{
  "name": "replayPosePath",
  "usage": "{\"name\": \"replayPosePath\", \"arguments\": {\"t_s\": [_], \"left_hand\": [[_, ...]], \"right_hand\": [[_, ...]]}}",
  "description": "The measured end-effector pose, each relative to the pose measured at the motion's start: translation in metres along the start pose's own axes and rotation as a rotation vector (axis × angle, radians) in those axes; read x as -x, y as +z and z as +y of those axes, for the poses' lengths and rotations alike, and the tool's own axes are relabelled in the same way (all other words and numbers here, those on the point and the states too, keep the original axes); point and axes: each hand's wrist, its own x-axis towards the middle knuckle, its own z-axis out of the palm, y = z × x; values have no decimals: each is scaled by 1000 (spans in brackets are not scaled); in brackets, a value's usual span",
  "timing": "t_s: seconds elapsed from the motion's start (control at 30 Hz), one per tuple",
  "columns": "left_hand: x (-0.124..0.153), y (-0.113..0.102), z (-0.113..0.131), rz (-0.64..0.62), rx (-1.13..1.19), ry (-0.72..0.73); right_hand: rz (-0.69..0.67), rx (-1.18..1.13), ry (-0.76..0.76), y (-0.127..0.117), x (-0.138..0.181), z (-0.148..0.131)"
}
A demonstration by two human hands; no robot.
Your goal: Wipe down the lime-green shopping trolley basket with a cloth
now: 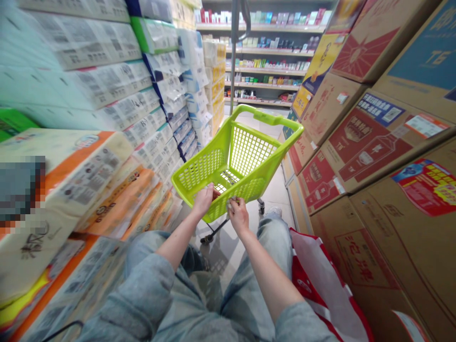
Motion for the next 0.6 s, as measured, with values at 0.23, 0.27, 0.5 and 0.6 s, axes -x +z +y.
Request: {"name": "replayPosePath", "arguments": {"t_s": [0.23, 0.27, 0.5, 0.6], "left_hand": [[2, -3, 5, 25, -3, 10], [2, -3, 6, 29, -4, 13], [2, -1, 4, 24, -19, 10], [2, -1, 4, 22, -20, 14]], "right_hand": [[10, 10, -26, -8, 16, -8], [23, -5, -38, -9, 18, -10], [76, -35, -84, -2, 11, -24], [46, -22, -84, -2, 5, -24]]}}
